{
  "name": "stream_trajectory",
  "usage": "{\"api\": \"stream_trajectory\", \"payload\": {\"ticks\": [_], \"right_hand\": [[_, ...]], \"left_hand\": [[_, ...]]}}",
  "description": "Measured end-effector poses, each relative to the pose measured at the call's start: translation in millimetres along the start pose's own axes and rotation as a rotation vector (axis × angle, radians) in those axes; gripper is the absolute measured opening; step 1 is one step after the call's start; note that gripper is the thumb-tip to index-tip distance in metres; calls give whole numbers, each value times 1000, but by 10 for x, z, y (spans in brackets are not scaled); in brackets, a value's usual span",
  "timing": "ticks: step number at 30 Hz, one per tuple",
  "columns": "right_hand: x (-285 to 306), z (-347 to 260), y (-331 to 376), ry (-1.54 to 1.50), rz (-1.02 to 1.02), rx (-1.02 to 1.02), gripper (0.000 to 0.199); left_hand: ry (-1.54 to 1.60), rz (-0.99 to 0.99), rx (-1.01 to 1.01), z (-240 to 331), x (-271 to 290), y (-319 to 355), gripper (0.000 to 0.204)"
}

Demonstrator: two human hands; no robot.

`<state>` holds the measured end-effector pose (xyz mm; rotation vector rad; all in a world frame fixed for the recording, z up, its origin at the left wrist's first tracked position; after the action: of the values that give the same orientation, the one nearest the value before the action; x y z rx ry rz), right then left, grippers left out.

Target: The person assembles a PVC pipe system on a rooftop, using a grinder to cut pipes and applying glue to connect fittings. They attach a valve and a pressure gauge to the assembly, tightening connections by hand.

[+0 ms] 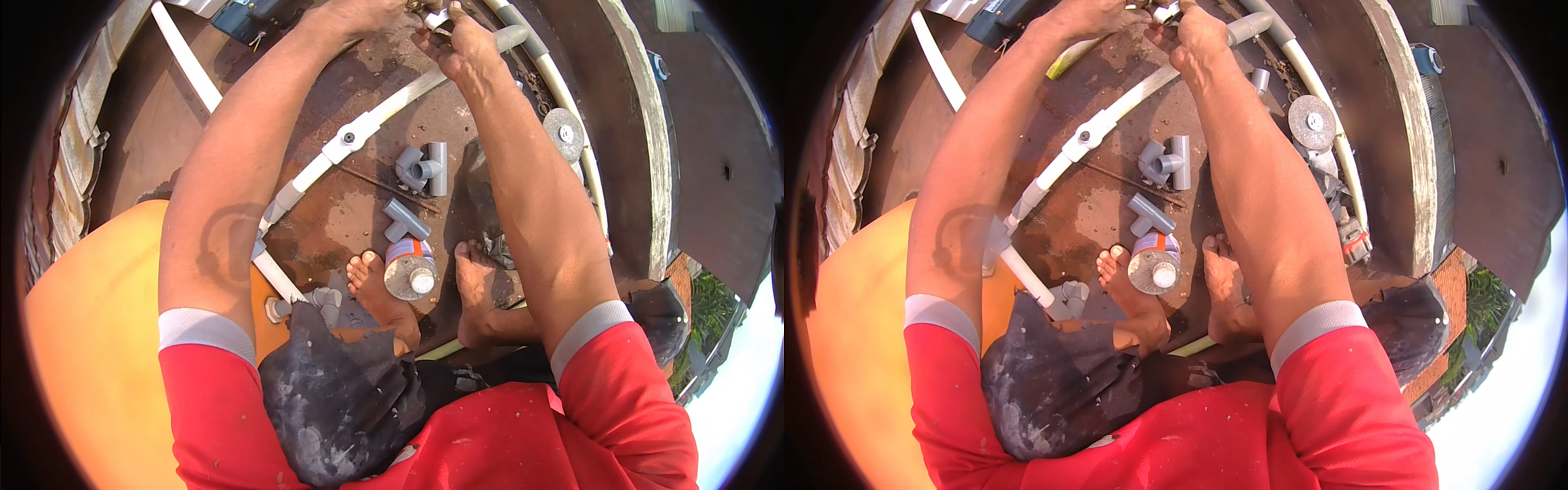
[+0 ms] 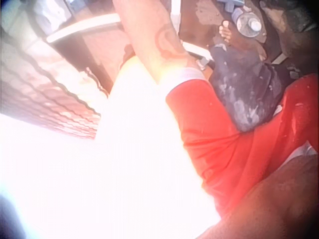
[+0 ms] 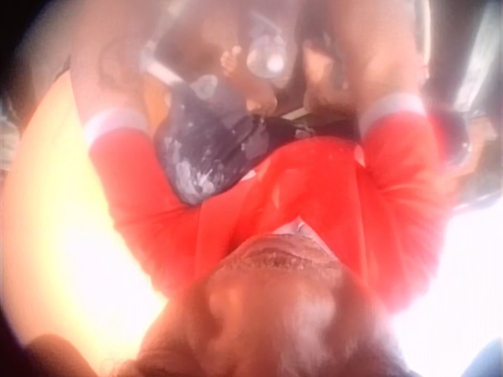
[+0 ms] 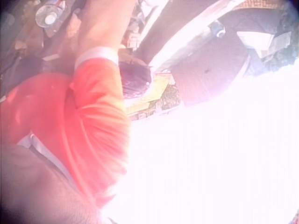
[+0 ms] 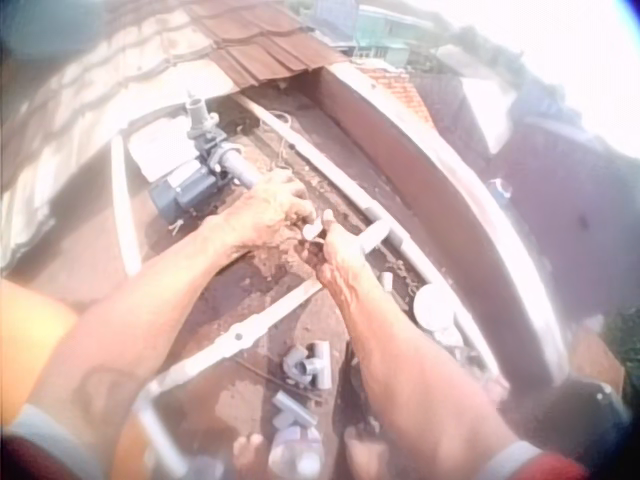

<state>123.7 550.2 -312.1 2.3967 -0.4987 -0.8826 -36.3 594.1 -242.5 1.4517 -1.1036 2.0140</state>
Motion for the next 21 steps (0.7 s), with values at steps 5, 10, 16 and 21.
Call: {"api": "stream_trajectory", "payload": {"ticks": [5,10,16,21], "right_hand": [[37,184,544,-80,-58,-106,34],[-89,61,927,466,-186,108,32],[-87,-439,134,57,-194,93,25],[7,-355,-251,20,-67,32,17]], "left_hand": [[43,22,-37,-46,16,11,25],[65,-73,0,-90,124,47,24],[18,-107,63,-145,21,-27,24],[55,-54,57,-64,-31,-80,27]]}}
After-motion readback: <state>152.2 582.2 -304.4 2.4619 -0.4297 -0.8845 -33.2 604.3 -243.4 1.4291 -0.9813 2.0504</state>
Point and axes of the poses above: each hand's wrist, its own y-axis away from the middle knuckle, its own x-axis out of the back of the hand, z = x × y, the point moved 2 cm from there along -y, towards the middle knuckle, and after that the axes turned 8 degrees about -y, right-handed, at the moved point
